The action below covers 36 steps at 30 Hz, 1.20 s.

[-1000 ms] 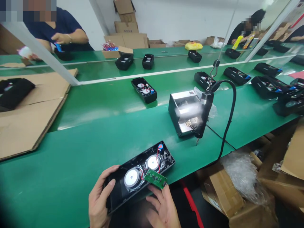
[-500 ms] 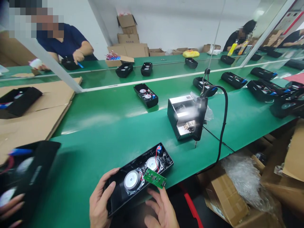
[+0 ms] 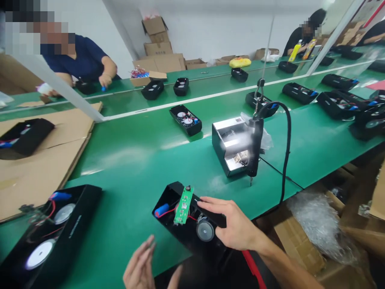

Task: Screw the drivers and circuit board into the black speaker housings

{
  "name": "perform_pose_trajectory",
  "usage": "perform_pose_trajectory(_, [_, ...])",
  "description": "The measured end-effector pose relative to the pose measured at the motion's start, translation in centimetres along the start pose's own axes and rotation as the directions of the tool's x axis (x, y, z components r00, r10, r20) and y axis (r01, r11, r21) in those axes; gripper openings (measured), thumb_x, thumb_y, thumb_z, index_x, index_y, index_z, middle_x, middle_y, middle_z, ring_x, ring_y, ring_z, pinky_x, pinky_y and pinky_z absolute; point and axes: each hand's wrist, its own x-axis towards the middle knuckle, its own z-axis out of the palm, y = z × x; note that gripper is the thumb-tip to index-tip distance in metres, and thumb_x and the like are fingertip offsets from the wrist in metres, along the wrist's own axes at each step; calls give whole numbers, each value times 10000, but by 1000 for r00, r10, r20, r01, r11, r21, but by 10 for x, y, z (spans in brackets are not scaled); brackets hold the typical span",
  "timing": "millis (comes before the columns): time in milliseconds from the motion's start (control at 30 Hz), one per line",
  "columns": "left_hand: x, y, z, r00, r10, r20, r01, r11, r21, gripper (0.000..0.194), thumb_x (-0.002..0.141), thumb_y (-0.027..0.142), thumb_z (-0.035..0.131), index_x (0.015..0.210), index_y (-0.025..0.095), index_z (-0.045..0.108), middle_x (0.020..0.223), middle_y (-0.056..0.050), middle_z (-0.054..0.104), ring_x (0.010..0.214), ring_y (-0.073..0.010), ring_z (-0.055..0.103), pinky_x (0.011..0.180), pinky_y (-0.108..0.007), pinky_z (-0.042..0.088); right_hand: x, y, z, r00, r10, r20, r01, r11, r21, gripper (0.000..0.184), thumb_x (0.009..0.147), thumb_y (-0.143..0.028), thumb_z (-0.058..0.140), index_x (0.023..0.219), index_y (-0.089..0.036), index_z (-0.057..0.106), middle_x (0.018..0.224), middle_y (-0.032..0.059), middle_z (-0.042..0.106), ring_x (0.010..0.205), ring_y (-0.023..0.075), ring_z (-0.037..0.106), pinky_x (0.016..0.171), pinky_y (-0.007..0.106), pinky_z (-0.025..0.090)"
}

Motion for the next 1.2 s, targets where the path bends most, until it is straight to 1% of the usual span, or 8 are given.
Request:
perform_pose_trajectory(33, [15,0,-4,998,56,-39,-54,997,51,768,800,268,900,1472,315,531,1571,-141,496,1421,-368,607,1173,-620,542,3,-4,-9,998,-22,66,24,999,-34,788,767,-33,654,1474,-380,674,1594,33,614,1462,323,610,1265,555,457])
perform_pose_trajectory(100, [41,-2,-12,990,142,15,-143,986,86,897,762,280,946,1524,354,479,1686,-132,380,1545,-383,479,1230,-656,467,12,-9,-25,975,-69,211,86,994,-71,767,776,-26,659,1441,-407,695,1583,10,621,1418,315,650,1231,529,501])
perform_pose_trajectory(167, [56,-6,-16,973,163,162,-175,983,61,844,818,353,914,1535,367,469,1695,-134,387,1561,-378,460,1211,-652,486,25,-11,-38,934,-116,338,146,987,-64,783,761,6,647,1419,-414,707,1581,-3,621,1401,305,665,1211,495,523])
perform_pose_trajectory(233, [60,-11,-15,952,134,275,-160,984,76,709,895,439,838,1515,343,508,1638,-147,470,1500,-368,539,1138,-604,567,39,-10,-47,905,-128,406,157,987,-39,788,750,29,644,1406,-401,717,1574,-1,629,1398,297,667,1198,464,534])
perform_pose_trajectory(467, [60,-10,-4,946,83,312,-154,966,208,402,1013,394,682,1402,314,617,1523,-110,582,1363,-294,661,1082,-475,617,65,9,-54,928,-79,365,92,996,-18,654,836,-4,662,1378,-361,745,1438,-10,734,1382,274,681,1213,435,532])
perform_pose_trajectory(900, [66,-3,-4,949,119,293,-192,953,236,347,1020,463,663,1315,281,644,1450,-124,600,1289,-288,690,1005,-464,650,75,21,-55,921,-77,383,66,997,41,681,784,26,636,1339,-345,770,1389,-23,760,1346,262,708,1198,429,546])
perform_pose_trajectory(1067, [64,-8,-6,953,157,259,-213,956,202,274,997,413,700,1235,277,681,1432,-112,604,1283,-283,688,1001,-466,653,66,16,-53,920,-96,380,118,992,-36,724,780,35,608,1365,-366,752,1437,-7,737,1359,250,700,1192,410,541])
perform_pose_trajectory(1200, [60,-11,-8,952,184,244,-228,959,167,185,964,329,734,1140,279,709,1431,-92,591,1281,-265,686,993,-440,661,54,8,-51,911,-164,378,234,961,-146,606,873,-42,636,1384,-350,744,1485,49,706,1329,272,722,1138,437,578])
